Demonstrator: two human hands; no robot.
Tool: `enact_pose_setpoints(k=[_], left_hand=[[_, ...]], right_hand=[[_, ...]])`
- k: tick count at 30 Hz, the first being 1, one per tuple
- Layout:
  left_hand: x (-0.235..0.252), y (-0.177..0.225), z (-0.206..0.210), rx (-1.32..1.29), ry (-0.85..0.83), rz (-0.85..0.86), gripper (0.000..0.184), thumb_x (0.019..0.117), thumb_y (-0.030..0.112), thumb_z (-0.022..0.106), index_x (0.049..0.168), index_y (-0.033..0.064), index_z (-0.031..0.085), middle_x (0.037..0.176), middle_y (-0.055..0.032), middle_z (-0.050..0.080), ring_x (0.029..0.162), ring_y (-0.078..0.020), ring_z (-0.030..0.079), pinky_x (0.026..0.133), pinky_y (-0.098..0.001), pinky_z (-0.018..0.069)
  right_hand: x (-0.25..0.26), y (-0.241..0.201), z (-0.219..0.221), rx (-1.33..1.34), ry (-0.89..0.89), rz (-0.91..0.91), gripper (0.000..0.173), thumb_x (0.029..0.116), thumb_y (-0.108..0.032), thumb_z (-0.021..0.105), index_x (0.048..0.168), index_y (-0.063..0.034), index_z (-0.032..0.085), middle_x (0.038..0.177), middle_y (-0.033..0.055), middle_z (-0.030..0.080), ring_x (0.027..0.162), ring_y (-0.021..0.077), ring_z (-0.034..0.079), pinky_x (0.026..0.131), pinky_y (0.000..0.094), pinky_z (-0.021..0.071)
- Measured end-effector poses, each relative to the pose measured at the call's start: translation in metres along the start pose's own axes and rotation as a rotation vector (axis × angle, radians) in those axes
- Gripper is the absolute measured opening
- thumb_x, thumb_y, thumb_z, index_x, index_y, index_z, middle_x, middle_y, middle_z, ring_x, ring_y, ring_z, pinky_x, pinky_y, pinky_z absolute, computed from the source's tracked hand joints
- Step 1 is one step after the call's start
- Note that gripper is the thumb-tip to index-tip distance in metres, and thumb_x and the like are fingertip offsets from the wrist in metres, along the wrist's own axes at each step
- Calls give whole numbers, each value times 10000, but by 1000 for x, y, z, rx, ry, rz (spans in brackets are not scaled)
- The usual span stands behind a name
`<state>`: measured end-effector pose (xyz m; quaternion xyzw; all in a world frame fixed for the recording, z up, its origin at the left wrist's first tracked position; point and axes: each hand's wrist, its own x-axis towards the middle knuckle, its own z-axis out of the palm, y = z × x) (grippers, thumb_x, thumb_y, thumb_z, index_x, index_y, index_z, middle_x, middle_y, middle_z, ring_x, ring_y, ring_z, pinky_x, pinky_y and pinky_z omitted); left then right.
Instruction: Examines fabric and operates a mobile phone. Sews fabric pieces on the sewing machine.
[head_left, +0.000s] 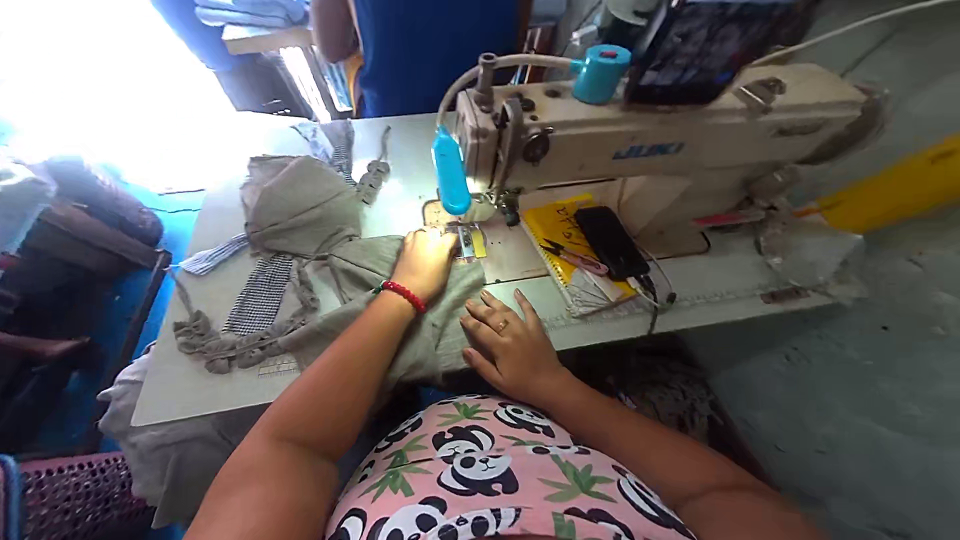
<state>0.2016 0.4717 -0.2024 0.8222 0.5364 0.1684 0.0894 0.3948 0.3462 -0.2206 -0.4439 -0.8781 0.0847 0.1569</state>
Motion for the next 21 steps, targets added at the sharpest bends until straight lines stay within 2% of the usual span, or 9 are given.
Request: enact_pose_setpoints(k=[2, 5, 9, 13, 16, 17, 19, 20, 21], left_hand=[[-3, 0, 1, -71, 18, 15, 221, 1018, 129, 561, 1091, 19, 738, 1065, -227, 703, 1100, -421, 656, 1007, -615, 465], [-6, -1, 3, -96, 64, 95, 181, 1000, 118, 593, 1029, 28, 747, 985, -203, 705, 1028, -401, 675, 966, -608, 485], [-10, -6, 4, 170, 141, 236, 165, 980, 63, 591, 1012, 39, 752, 976, -201, 707, 1013, -408, 683, 932, -587, 507], [-5, -8, 0, 357, 125, 276, 210, 971, 0, 570, 1072, 44, 749, 996, -185, 712, 1016, -383, 682, 947, -551, 488], [8, -14, -3, 332, 78, 150, 235, 989, 15, 537, 1095, 41, 745, 1041, -211, 707, 1070, -409, 665, 1000, -579, 464], [11, -14, -8, 306, 70, 63, 234, 995, 32, 534, 1115, 37, 735, 1121, -232, 693, 1147, -440, 631, 1026, -605, 447], [7, -3, -24, 208, 95, -105, 296, 1010, 88, 532, 1254, 51, 694, 1341, -254, 600, 1318, -476, 503, 1078, -637, 391], [-1, 5, -29, 150, 136, -119, 320, 1000, 104, 533, 1279, 55, 683, 1370, -244, 587, 1338, -459, 495, 1086, -622, 397], [-14, 16, -30, 73, 172, -88, 307, 970, 97, 565, 1239, 33, 699, 1324, -246, 613, 1294, -447, 537, 1057, -610, 436]], right_hand=[[1, 0, 0, 8, -15, -2, 536, 1064, -492, 333, 1411, -209, 626, 1506, 24, 562, 1475, 274, 420, 1178, 700, 216], [1, 0, -1, 18, -31, 0, 534, 1066, -490, 333, 1418, -207, 619, 1517, 25, 551, 1485, 267, 405, 1182, 699, 205], [1, 0, -1, 2, -19, -7, 528, 1067, -488, 335, 1416, -214, 621, 1511, 17, 558, 1481, 265, 412, 1181, 691, 220], [2, 0, -1, 0, -30, -4, 533, 1065, -492, 328, 1423, -220, 616, 1524, 11, 544, 1496, 258, 388, 1189, 685, 207], [2, 0, -1, 10, -25, -4, 528, 1064, -488, 338, 1422, -219, 618, 1521, 18, 548, 1493, 264, 392, 1184, 699, 199], [2, 0, 0, 14, -29, -1, 527, 1064, -488, 338, 1423, -221, 617, 1521, 18, 547, 1495, 267, 388, 1183, 704, 193], [2, 0, -2, 24, -49, 6, 525, 1063, -485, 343, 1431, -222, 610, 1528, 20, 540, 1500, 268, 379, 1184, 710, 177], [2, 0, -3, 31, -59, 9, 525, 1064, -485, 343, 1433, -222, 607, 1532, 21, 535, 1502, 268, 376, 1184, 713, 171], [2, 1, -4, 38, -63, 9, 523, 1064, -483, 347, 1431, -218, 609, 1533, 25, 534, 1501, 272, 377, 1181, 721, 167]])
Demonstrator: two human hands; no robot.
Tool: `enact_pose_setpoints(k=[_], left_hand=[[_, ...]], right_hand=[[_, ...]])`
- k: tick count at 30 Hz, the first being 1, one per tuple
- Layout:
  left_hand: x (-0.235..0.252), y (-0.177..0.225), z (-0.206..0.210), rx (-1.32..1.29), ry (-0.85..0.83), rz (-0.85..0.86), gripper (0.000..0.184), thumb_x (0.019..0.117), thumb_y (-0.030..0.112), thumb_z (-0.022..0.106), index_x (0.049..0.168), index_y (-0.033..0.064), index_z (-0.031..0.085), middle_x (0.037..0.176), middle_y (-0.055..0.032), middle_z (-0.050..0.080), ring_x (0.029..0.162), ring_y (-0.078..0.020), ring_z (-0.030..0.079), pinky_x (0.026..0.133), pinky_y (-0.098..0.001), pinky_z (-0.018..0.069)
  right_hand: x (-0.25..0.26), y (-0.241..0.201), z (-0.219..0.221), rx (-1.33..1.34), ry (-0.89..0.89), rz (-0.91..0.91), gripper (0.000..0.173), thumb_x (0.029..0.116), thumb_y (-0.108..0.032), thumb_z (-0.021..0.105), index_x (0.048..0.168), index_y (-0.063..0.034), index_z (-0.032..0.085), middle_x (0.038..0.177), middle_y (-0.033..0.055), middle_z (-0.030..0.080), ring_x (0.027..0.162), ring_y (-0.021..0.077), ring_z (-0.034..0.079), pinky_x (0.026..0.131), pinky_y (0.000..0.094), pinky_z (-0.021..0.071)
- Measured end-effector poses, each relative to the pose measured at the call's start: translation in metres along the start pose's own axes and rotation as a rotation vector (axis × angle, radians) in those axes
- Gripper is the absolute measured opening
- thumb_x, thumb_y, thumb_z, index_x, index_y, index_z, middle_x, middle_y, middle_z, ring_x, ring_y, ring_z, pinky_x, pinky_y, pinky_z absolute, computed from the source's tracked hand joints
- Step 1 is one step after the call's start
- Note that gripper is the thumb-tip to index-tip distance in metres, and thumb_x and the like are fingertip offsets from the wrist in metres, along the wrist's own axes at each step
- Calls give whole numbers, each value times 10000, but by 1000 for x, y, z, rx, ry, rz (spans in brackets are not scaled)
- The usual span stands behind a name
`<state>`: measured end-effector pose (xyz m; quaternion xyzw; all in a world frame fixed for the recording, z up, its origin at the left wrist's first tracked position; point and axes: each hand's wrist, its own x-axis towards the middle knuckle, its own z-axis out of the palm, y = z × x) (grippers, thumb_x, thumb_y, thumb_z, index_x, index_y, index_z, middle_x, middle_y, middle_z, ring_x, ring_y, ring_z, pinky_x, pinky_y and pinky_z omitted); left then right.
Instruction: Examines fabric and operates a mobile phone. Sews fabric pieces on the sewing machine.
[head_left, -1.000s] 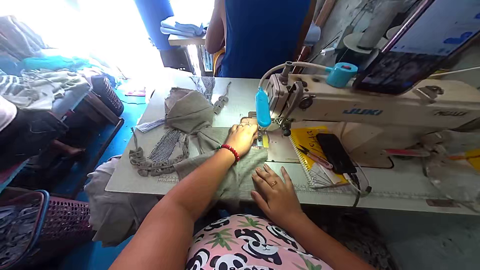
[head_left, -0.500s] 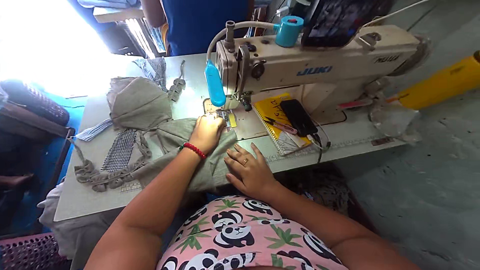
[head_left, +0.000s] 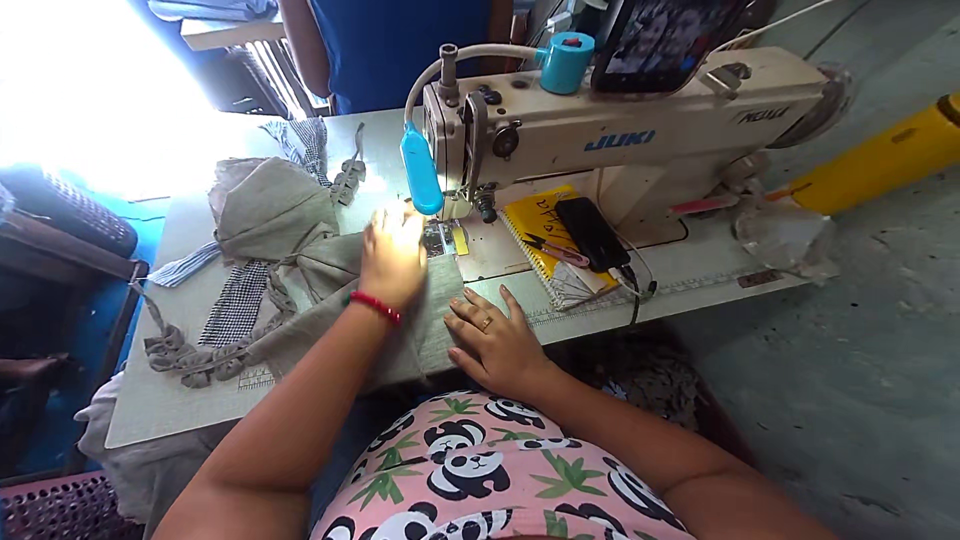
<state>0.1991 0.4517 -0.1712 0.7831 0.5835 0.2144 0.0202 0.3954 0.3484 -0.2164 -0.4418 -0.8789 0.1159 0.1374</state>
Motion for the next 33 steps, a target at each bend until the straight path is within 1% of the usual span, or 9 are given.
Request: enact_pose_setpoints(k=[1, 2, 5, 8, 13, 18, 22, 25, 33], left_hand=[[-16, 11, -2, -87, -8, 37, 270, 957, 98, 591, 1180, 8, 713, 1261, -235, 636, 1223, -425, 581, 1014, -594, 472], [-31, 20, -1, -153, -78, 55, 277, 976, 135, 587, 1190, 9, 709, 1265, -211, 641, 1219, -393, 591, 1023, -576, 479], [-60, 22, 16, -229, -250, 74, 414, 1052, 257, 481, 1365, 30, 631, 1431, -175, 589, 1372, -331, 524, 1166, -543, 368], [-60, 8, 27, -232, -213, 133, 448, 1034, 217, 482, 1431, 27, 561, 1461, -160, 573, 1424, -304, 483, 1219, -527, 298], [-44, -5, 31, -279, -148, 110, 556, 975, 265, 575, 1451, -5, 478, 1447, -112, 589, 1393, -251, 515, 1255, -530, 212], [-33, -8, 33, -258, -140, 61, 636, 934, 298, 595, 1483, 23, 429, 1473, -74, 573, 1433, -214, 469, 1255, -491, 224], [-22, -13, 38, -229, -176, 35, 710, 922, 363, 565, 1533, 53, 381, 1501, -53, 558, 1461, -240, 431, 1243, -491, 227], [-14, -12, 39, -217, -169, 28, 742, 912, 361, 572, 1548, 47, 356, 1489, -67, 571, 1449, -269, 445, 1223, -504, 254], [-13, -12, 40, -178, -197, 28, 718, 930, 374, 532, 1549, 52, 363, 1519, -59, 540, 1465, -257, 425, 1246, -524, 190]], right_hand=[[0, 0, -1, 7, -1, 0, 520, 1062, -481, 354, 1420, -211, 618, 1527, 30, 540, 1499, 275, 380, 1176, 728, 167], [0, -1, -1, 13, 1, 2, 511, 1059, -475, 370, 1397, -199, 634, 1514, 38, 552, 1496, 279, 385, 1173, 732, 173], [0, -1, -3, 48, 5, 27, 520, 1041, -492, 414, 1384, -176, 642, 1489, 51, 573, 1494, 274, 388, 1183, 710, 184], [1, 2, -3, 64, 60, 67, 595, 1001, -574, 470, 1391, -158, 641, 1496, 45, 567, 1475, 250, 420, 1205, 669, 195], [11, 10, -6, 15, 13, 112, 688, 987, -665, 412, 1442, -184, 600, 1564, 12, 496, 1553, 277, 257, 1207, 710, 71], [18, 12, -5, 15, 8, 109, 696, 995, -657, 396, 1473, -182, 570, 1591, 11, 461, 1568, 275, 207, 1191, 737, 25], [24, 14, -6, -14, -2, 136, 714, 989, -668, 389, 1498, -191, 543, 1598, 6, 450, 1572, 270, 193, 1181, 749, 7], [30, 16, -8, -4, -2, 165, 711, 972, -660, 447, 1491, -185, 550, 1592, 9, 458, 1568, 277, 204, 1177, 754, 6], [29, 17, -7, -23, -20, 166, 721, 979, -666, 425, 1514, -193, 522, 1615, 0, 425, 1577, 264, 171, 1190, 734, -7]])
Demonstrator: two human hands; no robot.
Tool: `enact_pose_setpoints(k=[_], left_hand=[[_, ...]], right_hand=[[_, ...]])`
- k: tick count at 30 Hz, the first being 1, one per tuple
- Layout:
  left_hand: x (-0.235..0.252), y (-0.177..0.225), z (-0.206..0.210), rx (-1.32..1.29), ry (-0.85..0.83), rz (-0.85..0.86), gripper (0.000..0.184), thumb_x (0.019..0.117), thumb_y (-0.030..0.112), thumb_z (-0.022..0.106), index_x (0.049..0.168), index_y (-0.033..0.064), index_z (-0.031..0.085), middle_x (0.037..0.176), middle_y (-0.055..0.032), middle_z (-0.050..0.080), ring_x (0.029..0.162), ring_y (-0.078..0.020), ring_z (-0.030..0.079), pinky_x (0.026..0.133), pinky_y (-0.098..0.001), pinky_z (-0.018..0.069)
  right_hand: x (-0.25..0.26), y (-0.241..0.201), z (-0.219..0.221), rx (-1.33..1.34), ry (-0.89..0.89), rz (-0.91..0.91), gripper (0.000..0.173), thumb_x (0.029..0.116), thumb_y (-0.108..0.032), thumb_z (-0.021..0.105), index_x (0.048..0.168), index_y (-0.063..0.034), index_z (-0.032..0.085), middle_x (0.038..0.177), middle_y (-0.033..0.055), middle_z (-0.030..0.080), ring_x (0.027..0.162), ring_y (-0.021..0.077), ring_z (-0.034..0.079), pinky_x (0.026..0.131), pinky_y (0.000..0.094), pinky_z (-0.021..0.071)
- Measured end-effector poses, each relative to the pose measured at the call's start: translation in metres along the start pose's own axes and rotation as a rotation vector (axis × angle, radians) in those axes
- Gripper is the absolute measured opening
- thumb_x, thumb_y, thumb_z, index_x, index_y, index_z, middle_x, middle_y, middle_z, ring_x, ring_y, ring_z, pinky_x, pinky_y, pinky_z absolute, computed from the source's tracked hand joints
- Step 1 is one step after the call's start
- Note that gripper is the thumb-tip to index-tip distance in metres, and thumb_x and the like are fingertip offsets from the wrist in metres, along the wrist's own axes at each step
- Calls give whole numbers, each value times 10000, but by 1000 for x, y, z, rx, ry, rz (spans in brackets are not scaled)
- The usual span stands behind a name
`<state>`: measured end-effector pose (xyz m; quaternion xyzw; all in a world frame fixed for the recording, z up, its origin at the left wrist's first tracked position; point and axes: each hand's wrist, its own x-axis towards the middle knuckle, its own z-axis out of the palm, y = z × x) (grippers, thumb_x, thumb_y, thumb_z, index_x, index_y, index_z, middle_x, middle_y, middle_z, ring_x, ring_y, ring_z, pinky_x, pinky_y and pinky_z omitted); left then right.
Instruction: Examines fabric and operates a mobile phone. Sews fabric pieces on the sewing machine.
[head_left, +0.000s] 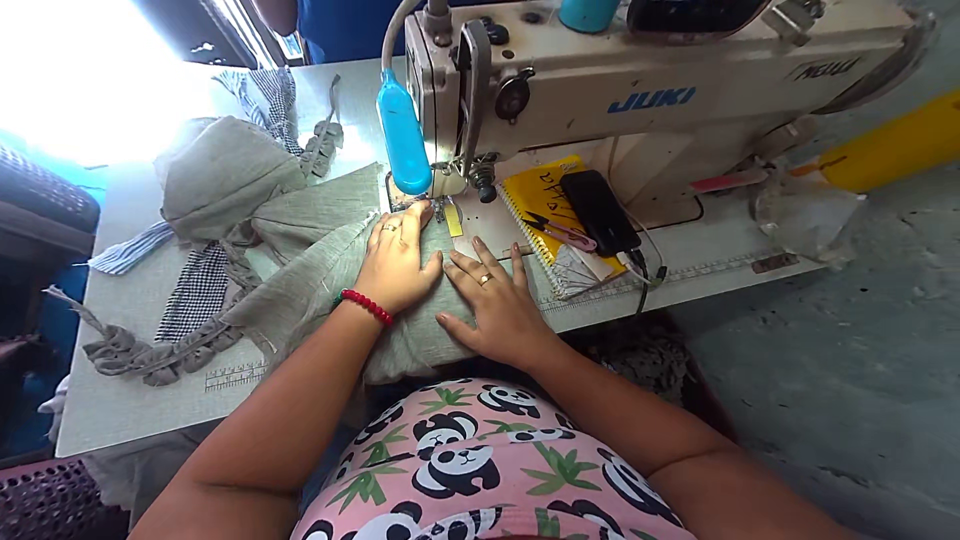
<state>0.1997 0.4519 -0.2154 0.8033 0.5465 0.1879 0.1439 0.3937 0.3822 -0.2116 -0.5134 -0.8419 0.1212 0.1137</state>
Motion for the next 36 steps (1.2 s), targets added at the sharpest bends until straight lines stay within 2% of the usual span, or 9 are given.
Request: enact_pose_setpoints(k=[10, 13, 15, 17, 22, 25, 28, 31, 36], left_hand=[[1, 4, -4, 12, -33, -9, 818, 927, 378, 532, 1601, 10, 250, 1548, -111, 507, 1476, -312, 406, 1239, -531, 187], [3, 3, -17, -37, 6, 61, 636, 968, 330, 558, 1509, 18, 435, 1496, -158, 534, 1430, -325, 460, 1207, -496, 311], [10, -1, -36, -33, 126, 113, 388, 1001, 201, 505, 1321, 24, 635, 1361, -180, 635, 1319, -359, 559, 1124, -523, 402], [23, -10, -59, -10, 220, 33, 281, 1009, 99, 487, 1164, 14, 706, 1267, -212, 665, 1242, -389, 598, 1065, -558, 442], [57, -45, -81, 227, -25, -364, 406, 997, 128, 578, 1366, -42, 591, 1399, -364, 514, 1327, -555, 474, 1059, -700, 403], [66, -55, -76, 273, -49, -416, 386, 989, 204, 649, 1295, -32, 641, 1362, -353, 550, 1313, -549, 490, 1031, -705, 426], [65, -54, -86, 76, 68, -454, 263, 1004, 169, 627, 1196, -1, 681, 1302, -307, 593, 1266, -488, 546, 1036, -654, 448], [51, -39, -123, -107, 289, -431, 324, 1077, 191, 496, 1290, -34, 590, 1235, -293, 637, 1184, -460, 615, 1011, -647, 469], [8, -23, -198, -95, 699, -169, 318, 1064, 164, 494, 1303, -18, 597, 1168, -217, 687, 1073, -299, 681, 958, -497, 535]], right_hand=[[-5, 2, 4, 25, 96, -59, 610, 999, -581, 458, 1430, -178, 611, 1573, 13, 485, 1564, 271, 220, 1213, 700, 17], [-7, 3, 6, 69, 155, -105, 548, 1020, -531, 459, 1371, -162, 662, 1534, 15, 531, 1547, 269, 273, 1224, 686, 55], [-6, 4, 6, 83, 150, -110, 546, 1033, -529, 442, 1373, -163, 663, 1526, 15, 540, 1542, 265, 289, 1228, 679, 64], [-5, 3, 6, 91, 130, -103, 551, 1042, -527, 429, 1386, -161, 653, 1538, 15, 528, 1547, 263, 276, 1234, 669, 57], [-7, 3, 4, 86, 82, -78, 576, 1041, -562, 393, 1406, -189, 635, 1531, 5, 537, 1538, 279, 299, 1227, 682, 84], [-6, 3, 3, 118, 149, -98, 561, 1033, -548, 420, 1373, -171, 660, 1505, 16, 564, 1504, 296, 368, 1222, 677, 135], [-7, 5, 3, 132, 201, -108, 538, 1038, -518, 429, 1364, -161, 664, 1481, 9, 586, 1483, 290, 404, 1221, 659, 171], [-9, 8, 5, 172, 283, -135, 498, 1031, -473, 460, 1313, -138, 696, 1429, 33, 628, 1439, 321, 464, 1194, 675, 223], [-8, 2, 4, 183, 351, -224, 488, 1052, -441, 430, 1329, -132, 686, 1395, 70, 649, 1406, 338, 502, 1166, 699, 261]])
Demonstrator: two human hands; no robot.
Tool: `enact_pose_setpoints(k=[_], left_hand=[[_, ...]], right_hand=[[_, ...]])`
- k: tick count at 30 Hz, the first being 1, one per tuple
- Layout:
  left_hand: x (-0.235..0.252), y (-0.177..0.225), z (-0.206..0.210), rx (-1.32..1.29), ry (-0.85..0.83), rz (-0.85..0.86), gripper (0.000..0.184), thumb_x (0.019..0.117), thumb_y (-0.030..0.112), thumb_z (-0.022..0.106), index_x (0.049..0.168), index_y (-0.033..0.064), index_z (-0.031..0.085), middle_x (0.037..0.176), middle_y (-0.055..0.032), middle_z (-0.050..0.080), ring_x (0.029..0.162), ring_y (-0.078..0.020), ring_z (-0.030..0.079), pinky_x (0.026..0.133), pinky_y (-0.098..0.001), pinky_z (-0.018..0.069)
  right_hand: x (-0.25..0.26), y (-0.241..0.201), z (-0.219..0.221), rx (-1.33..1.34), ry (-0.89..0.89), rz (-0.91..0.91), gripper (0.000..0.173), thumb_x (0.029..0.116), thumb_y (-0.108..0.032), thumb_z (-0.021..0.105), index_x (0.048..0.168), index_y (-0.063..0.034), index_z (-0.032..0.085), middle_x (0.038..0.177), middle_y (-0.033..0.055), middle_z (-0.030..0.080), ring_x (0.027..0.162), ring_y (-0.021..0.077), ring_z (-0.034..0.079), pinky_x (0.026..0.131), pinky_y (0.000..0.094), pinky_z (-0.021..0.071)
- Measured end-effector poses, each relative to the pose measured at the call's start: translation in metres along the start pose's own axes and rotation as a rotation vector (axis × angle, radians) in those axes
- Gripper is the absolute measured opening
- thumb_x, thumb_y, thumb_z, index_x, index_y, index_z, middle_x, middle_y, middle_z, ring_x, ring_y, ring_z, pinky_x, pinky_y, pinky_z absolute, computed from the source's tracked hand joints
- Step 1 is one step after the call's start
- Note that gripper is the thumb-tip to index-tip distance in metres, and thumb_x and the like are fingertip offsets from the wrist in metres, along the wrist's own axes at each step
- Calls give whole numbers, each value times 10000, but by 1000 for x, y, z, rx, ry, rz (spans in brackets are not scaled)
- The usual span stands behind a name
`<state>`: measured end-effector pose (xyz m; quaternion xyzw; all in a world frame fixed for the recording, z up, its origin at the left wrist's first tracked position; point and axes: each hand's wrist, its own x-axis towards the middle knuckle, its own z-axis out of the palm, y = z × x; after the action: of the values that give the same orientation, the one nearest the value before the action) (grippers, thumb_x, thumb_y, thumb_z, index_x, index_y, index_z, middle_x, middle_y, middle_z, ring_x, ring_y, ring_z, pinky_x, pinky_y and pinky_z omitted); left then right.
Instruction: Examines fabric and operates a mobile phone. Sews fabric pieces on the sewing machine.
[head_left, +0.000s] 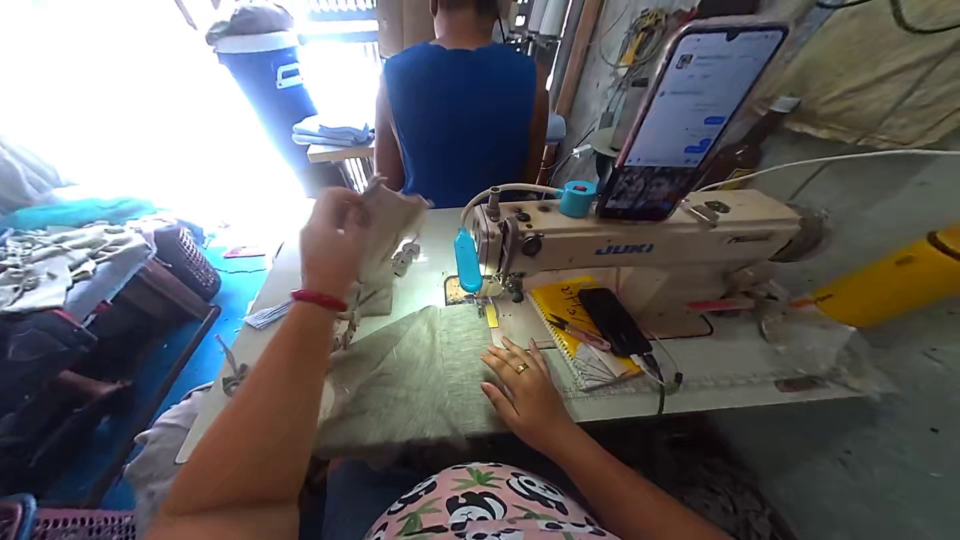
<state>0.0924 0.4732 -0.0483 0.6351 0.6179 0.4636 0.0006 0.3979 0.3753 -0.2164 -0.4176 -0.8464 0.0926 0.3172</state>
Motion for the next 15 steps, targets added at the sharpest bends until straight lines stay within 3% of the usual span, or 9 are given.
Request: enact_pose_setpoints(k=[4, 6, 9, 11, 13, 14, 15], left_hand=[[10, 1, -53, -120, 217, 172, 387, 1030, 226, 588, 1317, -32, 570, 1143, -154, 687, 1004, -163, 682, 914, -376, 563], [8, -5, -76, -204, 234, 199, 366, 1048, 258, 573, 1309, 2, 569, 1166, -50, 659, 1037, -80, 641, 940, -309, 541], [-25, 13, -95, -399, 109, 172, 326, 1074, 287, 519, 1302, 68, 597, 1172, 16, 660, 1079, -64, 635, 968, -286, 530], [-62, 31, -101, -527, -17, 129, 247, 1026, 253, 608, 1229, 115, 636, 1077, 66, 695, 994, -44, 675, 893, -248, 574], [-82, 15, -100, -688, -329, 382, 345, 984, 159, 666, 1317, 88, 611, 1172, 17, 706, 1048, -103, 681, 892, -273, 581], [-91, 29, -92, -745, -389, 457, 383, 957, 141, 708, 1328, 99, 622, 1211, 2, 709, 1080, -126, 684, 926, -295, 584], [-101, 59, -85, -762, -397, 451, 359, 945, 164, 735, 1296, 155, 660, 1198, 50, 725, 1072, -92, 693, 941, -277, 582]], right_hand=[[2, -7, -10, 64, 53, -72, 419, 1045, -385, 492, 1304, -124, 692, 1357, 107, 664, 1383, 342, 524, 1172, 599, 357], [6, -12, -21, 102, 76, -103, 378, 1040, -350, 527, 1302, -133, 690, 1354, 104, 662, 1382, 331, 523, 1178, 561, 370], [16, -22, -49, 194, 195, -157, 345, 1030, -309, 558, 1260, -101, 709, 1313, 121, 675, 1330, 292, 565, 1136, 462, 441], [24, -34, -75, 273, 301, -205, 340, 1028, -296, 574, 1243, -65, 703, 1285, 140, 680, 1292, 262, 587, 1106, 418, 470], [32, -47, -101, 306, 394, -267, 325, 1027, -290, 595, 1244, -66, 689, 1258, 114, 684, 1268, 221, 597, 1090, 395, 488], [35, -52, -113, 295, 429, -297, 308, 1028, -281, 599, 1244, -78, 682, 1249, 91, 683, 1264, 197, 595, 1086, 380, 492], [37, -56, -124, 268, 465, -323, 281, 1031, -267, 600, 1232, -88, 682, 1239, 71, 685, 1264, 183, 596, 1083, 373, 496]])
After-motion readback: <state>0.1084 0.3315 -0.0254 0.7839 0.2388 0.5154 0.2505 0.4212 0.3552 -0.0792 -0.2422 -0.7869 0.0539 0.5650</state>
